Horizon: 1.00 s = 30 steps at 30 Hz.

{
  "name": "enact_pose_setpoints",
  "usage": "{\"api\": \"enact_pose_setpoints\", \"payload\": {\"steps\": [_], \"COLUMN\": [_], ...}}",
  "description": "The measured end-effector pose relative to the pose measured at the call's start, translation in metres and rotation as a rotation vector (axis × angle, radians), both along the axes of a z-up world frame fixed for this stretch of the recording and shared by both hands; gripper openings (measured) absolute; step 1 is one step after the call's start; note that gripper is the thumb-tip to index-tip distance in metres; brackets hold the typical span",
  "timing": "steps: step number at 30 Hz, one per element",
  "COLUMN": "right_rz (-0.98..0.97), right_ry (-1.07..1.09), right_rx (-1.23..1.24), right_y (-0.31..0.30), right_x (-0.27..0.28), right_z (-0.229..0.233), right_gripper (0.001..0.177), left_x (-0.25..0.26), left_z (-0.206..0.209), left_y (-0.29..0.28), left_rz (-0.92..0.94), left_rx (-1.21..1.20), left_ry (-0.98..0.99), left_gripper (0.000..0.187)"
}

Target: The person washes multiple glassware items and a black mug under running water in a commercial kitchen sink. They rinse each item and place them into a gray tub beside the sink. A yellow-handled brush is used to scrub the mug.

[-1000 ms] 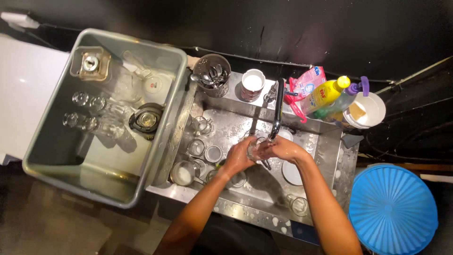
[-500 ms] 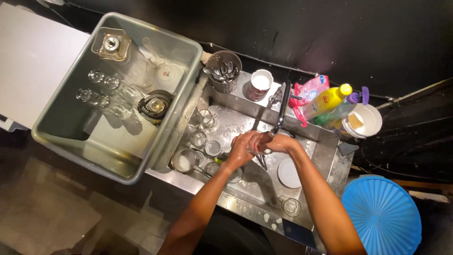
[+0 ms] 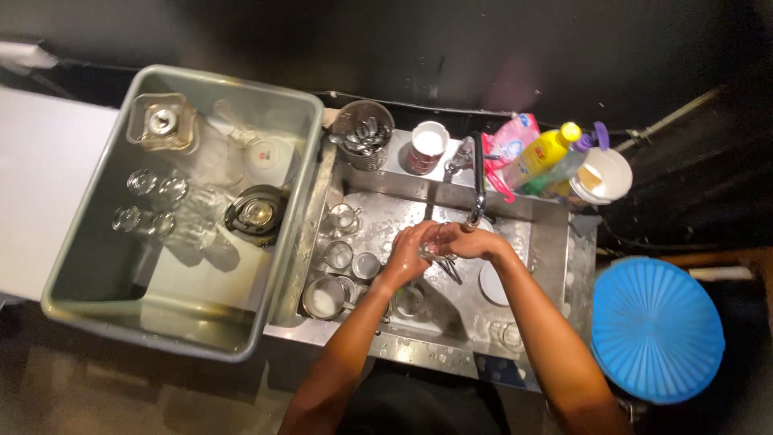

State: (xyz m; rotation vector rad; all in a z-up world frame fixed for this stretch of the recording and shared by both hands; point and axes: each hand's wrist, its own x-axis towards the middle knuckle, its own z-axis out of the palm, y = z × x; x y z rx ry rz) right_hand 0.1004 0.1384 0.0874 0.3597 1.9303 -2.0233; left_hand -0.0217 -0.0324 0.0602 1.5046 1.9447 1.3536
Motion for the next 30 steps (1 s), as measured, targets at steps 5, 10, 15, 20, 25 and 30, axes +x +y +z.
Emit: {"api": "enact_pose_setpoints", "payload": {"steps": [5, 10, 15, 20, 25, 30], "right_rz": [-0.216, -0.149, 0.005, -0.249, -0.769, -0.968], "right_ry": [-0.051, 0.005, -0.107, -0.166, 0.044, 0.312], "right_rx": [-0.134, 0.04, 0.33, 0.203, 0.466, 0.889], "right_y": [0.005, 0.019, 0.031, 0.029, -0.001, -0.06], "right_x": [0.008, 0.015, 0.015, 0.012, 0.012, 0.028], "right_z": [-0.001, -0.018, -0.028, -0.022, -0.039, -0.037], "right_gripper": [0.01, 0.016, 0.02, 0.021, 0.03, 0.072], "left_x": [-0.004, 0.003, 0.009, -0.003, 0.004, 0.023], "left_z": [0.01, 0.007, 0.006, -0.003, -0.04, -0.119], "left_y": [0.008, 0.022, 0.025, 0.028, 0.049, 0.081], "left_rz": [-0.08, -0.077, -0.101, -0.203, -0.376, -0.139], "left_rx": [-0.03, -0.046, -0.037, -0.133, -0.181, -0.115], "left_ry": [0.01, -0.024, -0.114, -0.223, -0.808, -1.819], "left_gripper": [0.066, 0.067, 0.069, 0.079, 0.084, 0.047]}}
